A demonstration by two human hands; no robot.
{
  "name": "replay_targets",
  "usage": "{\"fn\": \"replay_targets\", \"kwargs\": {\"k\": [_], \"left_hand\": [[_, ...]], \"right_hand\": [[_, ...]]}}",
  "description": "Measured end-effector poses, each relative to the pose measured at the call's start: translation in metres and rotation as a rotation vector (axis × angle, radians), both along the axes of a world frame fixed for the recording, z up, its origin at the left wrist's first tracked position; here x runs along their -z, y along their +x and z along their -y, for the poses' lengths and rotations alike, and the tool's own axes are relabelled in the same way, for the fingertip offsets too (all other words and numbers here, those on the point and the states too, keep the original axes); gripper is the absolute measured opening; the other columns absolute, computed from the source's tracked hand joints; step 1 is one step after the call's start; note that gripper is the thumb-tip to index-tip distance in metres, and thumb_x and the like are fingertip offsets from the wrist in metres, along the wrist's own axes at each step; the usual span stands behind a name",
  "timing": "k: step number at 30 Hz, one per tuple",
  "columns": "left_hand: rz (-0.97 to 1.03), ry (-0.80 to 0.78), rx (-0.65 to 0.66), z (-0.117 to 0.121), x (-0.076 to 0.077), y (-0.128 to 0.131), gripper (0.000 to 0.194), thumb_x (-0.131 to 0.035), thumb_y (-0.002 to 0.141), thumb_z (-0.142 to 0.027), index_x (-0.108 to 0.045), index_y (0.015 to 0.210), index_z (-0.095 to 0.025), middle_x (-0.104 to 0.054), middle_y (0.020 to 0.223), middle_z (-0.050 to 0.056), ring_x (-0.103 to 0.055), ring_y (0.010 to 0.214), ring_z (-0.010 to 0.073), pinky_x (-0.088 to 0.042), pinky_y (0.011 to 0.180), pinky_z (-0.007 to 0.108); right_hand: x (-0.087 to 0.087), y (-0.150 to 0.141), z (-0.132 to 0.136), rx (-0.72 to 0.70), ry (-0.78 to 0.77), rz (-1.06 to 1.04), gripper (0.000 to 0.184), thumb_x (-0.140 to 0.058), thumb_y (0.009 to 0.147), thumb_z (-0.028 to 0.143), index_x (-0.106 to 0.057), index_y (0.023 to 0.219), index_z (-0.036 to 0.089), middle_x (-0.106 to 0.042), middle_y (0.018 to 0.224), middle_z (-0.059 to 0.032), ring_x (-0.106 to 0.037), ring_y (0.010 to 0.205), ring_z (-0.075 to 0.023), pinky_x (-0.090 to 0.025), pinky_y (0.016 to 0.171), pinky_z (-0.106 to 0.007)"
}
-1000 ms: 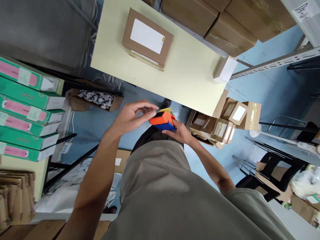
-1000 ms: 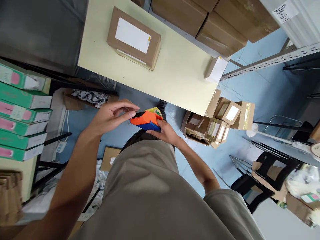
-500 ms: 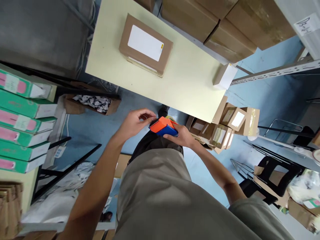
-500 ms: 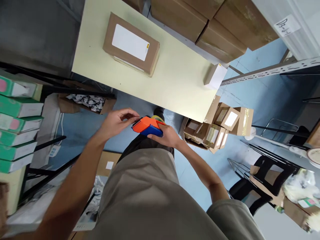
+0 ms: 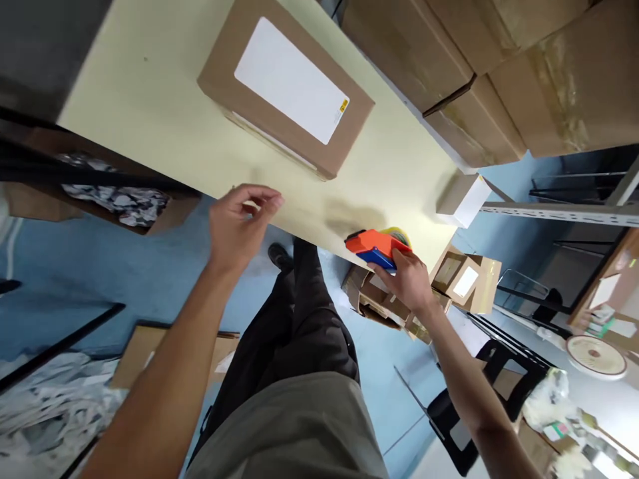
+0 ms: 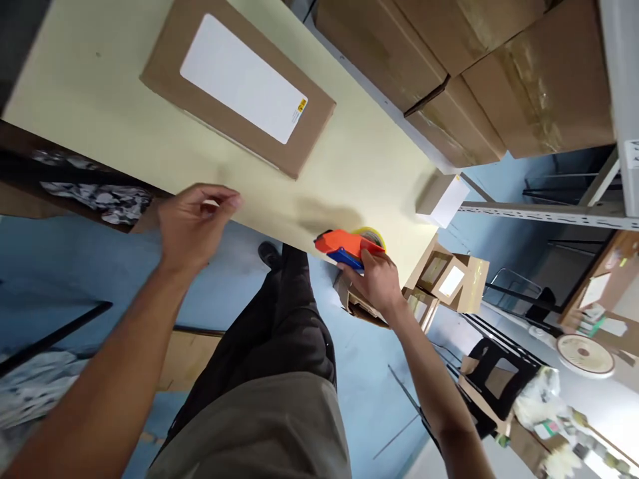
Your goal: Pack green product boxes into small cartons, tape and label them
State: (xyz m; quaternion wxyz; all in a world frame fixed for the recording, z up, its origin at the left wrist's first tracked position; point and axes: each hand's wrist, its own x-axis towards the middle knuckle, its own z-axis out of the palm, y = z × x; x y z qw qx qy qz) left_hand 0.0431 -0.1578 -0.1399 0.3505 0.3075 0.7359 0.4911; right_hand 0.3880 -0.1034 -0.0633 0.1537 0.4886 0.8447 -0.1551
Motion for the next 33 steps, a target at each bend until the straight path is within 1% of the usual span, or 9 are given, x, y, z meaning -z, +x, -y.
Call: {"fn": "replay_targets", "kwargs": {"k": [4, 6, 9, 13, 17, 25, 29, 31, 33], "left_hand": [[-0.028, 0.05, -0.034, -0.035, 0.023, -0.01, 0.006, -0.083, 0.093, -0.023, -0.083, 0.097, -0.019, -0.084, 0.095, 0.0, -0.067, 0.081, 0.012, -0.048, 0.068, 0.024], [-0.049, 0.098, -0.052, -0.045, 0.032, -0.013, 0.005, -0.082, 0.094, -0.02, -0.083, 0.098, -0.018, -0.084, 0.096, 0.001, -0.066, 0.081, 0.0113, -0.048, 0.068, 0.024], [-0.065, 0.167, -0.11, -0.054, 0.043, -0.013, 0.006, -0.082, 0.095, -0.017, -0.083, 0.1, -0.018, -0.085, 0.099, 0.001, -0.066, 0.081, 0.0104, -0.049, 0.068, 0.023], [-0.076, 0.204, -0.159, -0.058, 0.055, -0.009, 0.007, -0.082, 0.097, -0.014, -0.082, 0.103, -0.018, -0.084, 0.101, 0.001, -0.068, 0.083, 0.0107, -0.05, 0.07, 0.023], [-0.089, 0.215, -0.19, -0.059, 0.062, -0.003, 0.01, -0.085, 0.1, -0.024, -0.08, 0.107, -0.018, -0.082, 0.103, 0.002, -0.071, 0.087, 0.0129, -0.052, 0.071, 0.025], [-0.289, 0.295, -0.391, -0.068, 0.052, 0.021, 0.005, -0.074, 0.1, -0.022, -0.079, 0.104, -0.022, -0.076, 0.105, 0.002, -0.072, 0.09, 0.0149, -0.054, 0.077, 0.03], [-0.271, 0.219, -0.434, -0.074, 0.051, 0.027, 0.007, -0.069, 0.105, -0.028, -0.073, 0.105, -0.022, -0.075, 0.106, 0.004, -0.071, 0.093, 0.0164, -0.057, 0.083, 0.033], [-0.188, 0.139, -0.443, -0.073, 0.048, 0.034, 0.013, -0.068, 0.108, -0.037, -0.071, 0.114, -0.025, -0.075, 0.117, 0.006, -0.072, 0.099, 0.0193, -0.059, 0.088, 0.036], [-0.07, 0.062, -0.402, -0.071, 0.042, 0.045, 0.03, -0.068, 0.108, -0.048, -0.068, 0.133, -0.032, -0.073, 0.139, 0.008, -0.074, 0.116, 0.0252, -0.062, 0.097, 0.042]], "right_hand": [[0.048, -0.015, -0.016, -0.029, 0.285, -0.095, 0.042, -0.06, 0.113, 0.059, -0.068, 0.103, 0.019, -0.076, 0.084, -0.0121, -0.076, 0.082, -0.0291, -0.063, 0.078, -0.041], [0.061, -0.022, -0.021, -0.03, 0.375, -0.104, 0.041, -0.058, 0.114, 0.058, -0.068, 0.103, 0.019, -0.076, 0.081, -0.011, -0.076, 0.08, -0.0282, -0.064, 0.077, -0.041], [0.071, -0.032, -0.026, -0.035, 0.451, -0.097, 0.042, -0.057, 0.114, 0.059, -0.067, 0.098, 0.021, -0.073, 0.076, -0.0085, -0.075, 0.076, -0.027, -0.065, 0.075, -0.04], [0.077, -0.038, -0.028, -0.037, 0.482, -0.081, 0.043, -0.056, 0.114, 0.06, -0.066, 0.099, 0.021, -0.072, 0.075, -0.0073, -0.075, 0.075, -0.0272, -0.065, 0.072, -0.041], [0.081, -0.041, -0.027, -0.04, 0.477, -0.082, 0.042, -0.058, 0.115, 0.059, -0.066, 0.1, 0.021, -0.073, 0.075, -0.0065, -0.076, 0.074, -0.0263, -0.065, 0.072, -0.04], [0.081, -0.05, -0.015, 0.013, 0.475, -0.141, 0.036, -0.066, 0.113, 0.054, -0.068, 0.108, 0.018, -0.078, 0.079, -0.0076, -0.078, 0.076, -0.0254, -0.064, 0.077, -0.038], [0.079, -0.056, -0.006, 0.048, 0.45, -0.143, 0.035, -0.067, 0.113, 0.053, -0.07, 0.114, 0.018, -0.079, 0.08, -0.0078, -0.08, 0.076, -0.0266, -0.065, 0.081, -0.041], [0.079, -0.06, -0.002, 0.071, 0.428, -0.156, 0.036, -0.066, 0.113, 0.053, -0.071, 0.115, 0.017, -0.079, 0.077, -0.0089, -0.08, 0.076, -0.0282, -0.066, 0.081, -0.042], [0.079, -0.065, 0.001, 0.095, 0.385, -0.157, 0.036, -0.064, 0.114, 0.053, -0.072, 0.112, 0.018, -0.077, 0.075, -0.0096, -0.08, 0.075, -0.0296, -0.066, 0.082, -0.045]]}}
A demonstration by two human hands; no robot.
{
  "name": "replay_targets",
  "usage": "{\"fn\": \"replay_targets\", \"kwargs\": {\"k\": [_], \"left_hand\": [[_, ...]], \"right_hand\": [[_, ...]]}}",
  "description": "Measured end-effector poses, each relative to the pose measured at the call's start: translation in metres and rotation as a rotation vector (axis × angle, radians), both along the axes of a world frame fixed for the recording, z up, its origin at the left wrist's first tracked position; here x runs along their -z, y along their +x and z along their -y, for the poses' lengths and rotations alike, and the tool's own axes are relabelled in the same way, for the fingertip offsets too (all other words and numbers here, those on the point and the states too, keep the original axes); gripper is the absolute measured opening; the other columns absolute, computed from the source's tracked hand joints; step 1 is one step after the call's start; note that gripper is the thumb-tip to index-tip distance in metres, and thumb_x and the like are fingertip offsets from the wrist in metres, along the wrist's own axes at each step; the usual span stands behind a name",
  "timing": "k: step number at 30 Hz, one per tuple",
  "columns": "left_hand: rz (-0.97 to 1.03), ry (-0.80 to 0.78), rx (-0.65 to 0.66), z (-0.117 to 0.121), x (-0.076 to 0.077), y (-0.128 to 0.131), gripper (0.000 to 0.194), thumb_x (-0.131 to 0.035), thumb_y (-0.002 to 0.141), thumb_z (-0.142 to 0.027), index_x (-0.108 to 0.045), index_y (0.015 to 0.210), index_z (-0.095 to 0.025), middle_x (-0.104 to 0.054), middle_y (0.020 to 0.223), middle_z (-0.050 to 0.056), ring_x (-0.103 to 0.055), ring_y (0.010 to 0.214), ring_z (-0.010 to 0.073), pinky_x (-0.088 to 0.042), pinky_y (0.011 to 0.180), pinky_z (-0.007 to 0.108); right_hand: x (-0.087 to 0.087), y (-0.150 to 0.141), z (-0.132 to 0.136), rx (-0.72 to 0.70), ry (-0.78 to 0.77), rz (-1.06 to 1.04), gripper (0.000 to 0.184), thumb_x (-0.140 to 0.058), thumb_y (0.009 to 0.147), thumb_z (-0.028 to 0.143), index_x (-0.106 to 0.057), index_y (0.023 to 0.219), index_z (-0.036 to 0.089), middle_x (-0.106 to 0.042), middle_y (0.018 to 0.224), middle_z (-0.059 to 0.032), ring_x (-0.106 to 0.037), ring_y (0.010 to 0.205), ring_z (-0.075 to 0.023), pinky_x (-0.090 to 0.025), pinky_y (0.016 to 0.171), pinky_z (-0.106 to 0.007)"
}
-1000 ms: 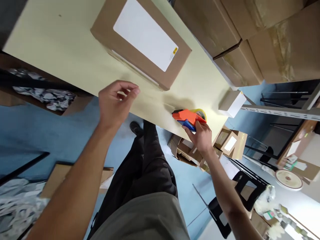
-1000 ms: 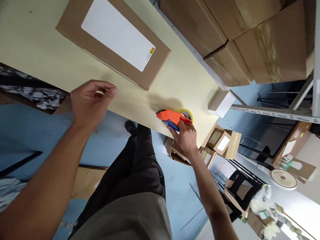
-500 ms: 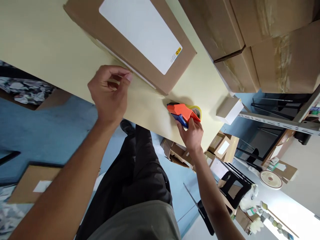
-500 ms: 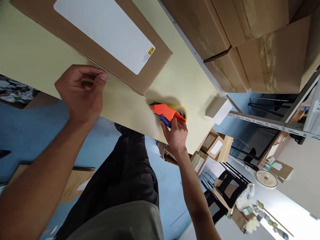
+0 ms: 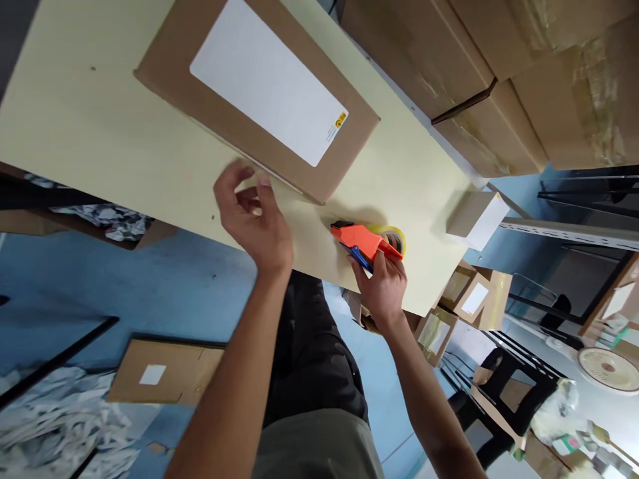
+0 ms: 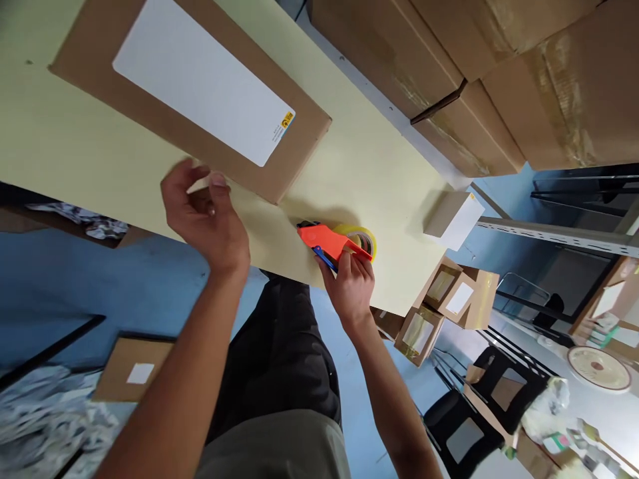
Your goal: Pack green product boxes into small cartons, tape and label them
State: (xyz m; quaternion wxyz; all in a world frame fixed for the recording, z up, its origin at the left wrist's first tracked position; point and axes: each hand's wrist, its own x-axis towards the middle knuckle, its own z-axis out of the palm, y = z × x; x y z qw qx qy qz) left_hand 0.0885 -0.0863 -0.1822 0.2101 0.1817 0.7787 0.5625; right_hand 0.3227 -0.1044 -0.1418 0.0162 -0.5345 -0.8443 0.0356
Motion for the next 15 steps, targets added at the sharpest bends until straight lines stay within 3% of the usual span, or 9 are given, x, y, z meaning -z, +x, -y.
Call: {"fn": "replay_targets", "kwargs": {"k": [4, 8, 12, 15], "left_hand": [[0.077, -0.095, 0.119, -0.005, -0.012, 0.033, 0.064, -0.071, 0.106, -0.057, -0.048, 0.164, -0.045, -0.058, 0.167, 0.008, -0.058, 0.157, 0.0322, -0.059, 0.118, 0.051], [-0.06, -0.109, 0.298, -0.03, -0.017, 0.042, 0.074, -0.077, 0.104, -0.054, -0.044, 0.169, -0.042, -0.056, 0.17, 0.008, -0.046, 0.168, 0.0295, -0.055, 0.127, 0.046], [-0.097, 0.014, 0.33, -0.04, -0.026, 0.003, 0.068, -0.07, 0.108, -0.055, -0.042, 0.168, -0.041, -0.056, 0.17, 0.009, -0.054, 0.162, 0.0281, -0.052, 0.13, 0.046], [-0.082, 0.014, 0.528, -0.034, -0.039, -0.039, 0.073, -0.08, 0.101, -0.054, -0.047, 0.165, -0.045, -0.058, 0.169, 0.007, -0.057, 0.159, 0.031, -0.053, 0.129, 0.05]], "right_hand": [[-0.001, -0.007, 0.006, 0.021, -0.056, -0.019, 0.032, -0.063, 0.114, 0.05, -0.072, 0.11, 0.02, -0.079, 0.078, -0.0114, -0.082, 0.078, -0.0313, -0.067, 0.084, -0.048], [-0.006, -0.01, 0.013, 0.007, -0.026, -0.071, 0.034, -0.064, 0.115, 0.05, -0.071, 0.124, 0.017, -0.083, 0.085, -0.0118, -0.082, 0.082, -0.0301, -0.066, 0.089, -0.046], [-0.014, -0.026, 0.019, -0.054, -0.141, -0.077, 0.031, -0.065, 0.116, 0.046, -0.07, 0.119, 0.016, -0.083, 0.088, -0.0118, -0.082, 0.086, -0.0287, -0.062, 0.095, -0.041], [-0.017, -0.045, 0.02, -0.111, -0.23, -0.075, 0.026, -0.067, 0.115, 0.043, -0.068, 0.114, 0.017, -0.082, 0.09, -0.0111, -0.08, 0.087, -0.0265, -0.059, 0.1, -0.038]]}}
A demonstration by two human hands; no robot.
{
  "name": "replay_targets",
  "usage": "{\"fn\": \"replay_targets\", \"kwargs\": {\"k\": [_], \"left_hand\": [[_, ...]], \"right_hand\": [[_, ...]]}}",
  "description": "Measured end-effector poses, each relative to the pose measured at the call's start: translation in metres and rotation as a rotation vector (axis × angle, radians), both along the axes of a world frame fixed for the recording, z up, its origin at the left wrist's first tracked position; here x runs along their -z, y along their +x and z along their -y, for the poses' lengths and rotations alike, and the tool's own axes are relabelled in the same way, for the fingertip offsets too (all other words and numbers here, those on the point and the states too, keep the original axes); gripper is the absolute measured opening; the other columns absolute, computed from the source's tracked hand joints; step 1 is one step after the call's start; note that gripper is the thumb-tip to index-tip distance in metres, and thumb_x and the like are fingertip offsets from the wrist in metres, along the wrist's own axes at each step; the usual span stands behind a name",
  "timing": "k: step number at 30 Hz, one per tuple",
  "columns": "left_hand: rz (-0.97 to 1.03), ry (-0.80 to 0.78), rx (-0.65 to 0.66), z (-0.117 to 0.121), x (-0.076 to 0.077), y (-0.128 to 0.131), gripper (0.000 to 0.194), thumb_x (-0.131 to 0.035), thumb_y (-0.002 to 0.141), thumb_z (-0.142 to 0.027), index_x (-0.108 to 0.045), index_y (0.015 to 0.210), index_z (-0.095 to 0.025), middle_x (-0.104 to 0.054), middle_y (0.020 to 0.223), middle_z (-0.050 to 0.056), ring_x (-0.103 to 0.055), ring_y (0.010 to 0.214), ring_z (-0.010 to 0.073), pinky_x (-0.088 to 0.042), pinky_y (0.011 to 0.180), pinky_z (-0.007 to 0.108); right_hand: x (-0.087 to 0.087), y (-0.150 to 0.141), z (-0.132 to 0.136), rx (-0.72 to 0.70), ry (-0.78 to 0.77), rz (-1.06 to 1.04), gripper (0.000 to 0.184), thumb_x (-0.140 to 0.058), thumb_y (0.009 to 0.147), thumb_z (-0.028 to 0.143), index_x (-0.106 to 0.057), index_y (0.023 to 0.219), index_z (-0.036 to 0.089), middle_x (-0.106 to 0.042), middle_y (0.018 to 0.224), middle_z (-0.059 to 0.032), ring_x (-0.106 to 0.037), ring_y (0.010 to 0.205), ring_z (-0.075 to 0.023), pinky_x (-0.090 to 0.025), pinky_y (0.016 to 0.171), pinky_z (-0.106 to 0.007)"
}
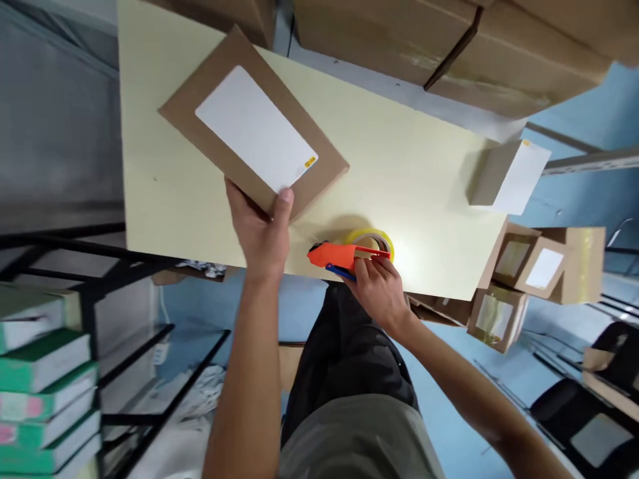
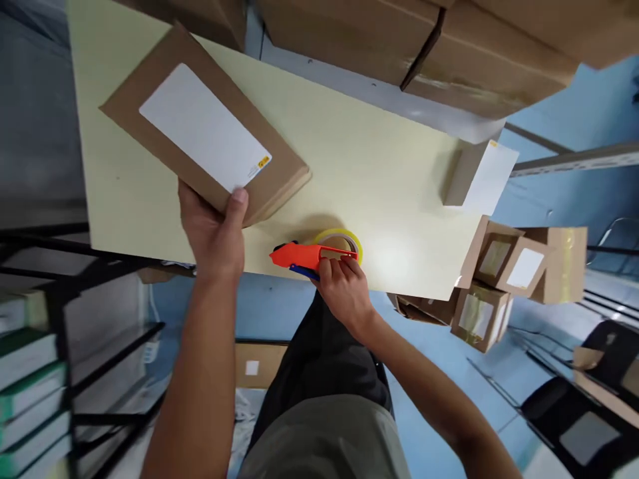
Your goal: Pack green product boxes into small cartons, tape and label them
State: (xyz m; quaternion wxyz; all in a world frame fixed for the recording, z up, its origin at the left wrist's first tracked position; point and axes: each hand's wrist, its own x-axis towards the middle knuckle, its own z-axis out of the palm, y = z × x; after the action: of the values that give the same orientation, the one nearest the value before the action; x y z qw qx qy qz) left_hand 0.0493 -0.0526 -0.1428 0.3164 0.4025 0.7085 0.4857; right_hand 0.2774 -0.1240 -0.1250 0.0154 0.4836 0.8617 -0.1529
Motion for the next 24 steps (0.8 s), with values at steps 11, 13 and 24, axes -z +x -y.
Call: {"fn": "replay_targets", "kwargs": {"k": [11, 13, 24], "left_hand": [[-0.023, -0.183, 0.17, 0.004, -0.009, -0.031, 0.081, -0.081, 0.094, -0.061, -0.046, 0.166, -0.045, -0.062, 0.164, 0.008, -0.055, 0.159, 0.0327, -0.051, 0.131, 0.056], [0.002, -0.156, 0.186, 0.004, -0.006, -0.034, 0.079, -0.079, 0.094, -0.066, -0.048, 0.163, -0.044, -0.062, 0.165, 0.009, -0.056, 0.158, 0.0325, -0.051, 0.131, 0.055], [0.215, -0.205, 0.406, -0.011, -0.023, -0.072, 0.097, -0.097, 0.08, -0.055, -0.046, 0.163, -0.051, -0.06, 0.17, -0.001, -0.056, 0.159, 0.0311, -0.044, 0.136, 0.059]], "right_hand": [[-0.019, 0.065, 0.009, 0.06, -0.043, 0.059, 0.035, -0.059, 0.118, 0.047, -0.069, 0.1, 0.019, -0.079, 0.08, -0.0088, -0.075, 0.076, -0.0247, -0.056, 0.088, -0.037], [-0.02, 0.093, -0.004, 0.154, -0.022, 0.09, 0.041, -0.057, 0.118, 0.054, -0.07, 0.1, 0.019, -0.078, 0.077, -0.0088, -0.073, 0.072, -0.0258, -0.056, 0.083, -0.039], [0.023, 0.038, -0.156, -0.006, -0.075, -0.052, 0.044, -0.051, 0.12, 0.053, -0.062, 0.134, 0.012, -0.08, 0.11, -0.0131, -0.077, 0.112, -0.0313, -0.055, 0.113, -0.054]]}}
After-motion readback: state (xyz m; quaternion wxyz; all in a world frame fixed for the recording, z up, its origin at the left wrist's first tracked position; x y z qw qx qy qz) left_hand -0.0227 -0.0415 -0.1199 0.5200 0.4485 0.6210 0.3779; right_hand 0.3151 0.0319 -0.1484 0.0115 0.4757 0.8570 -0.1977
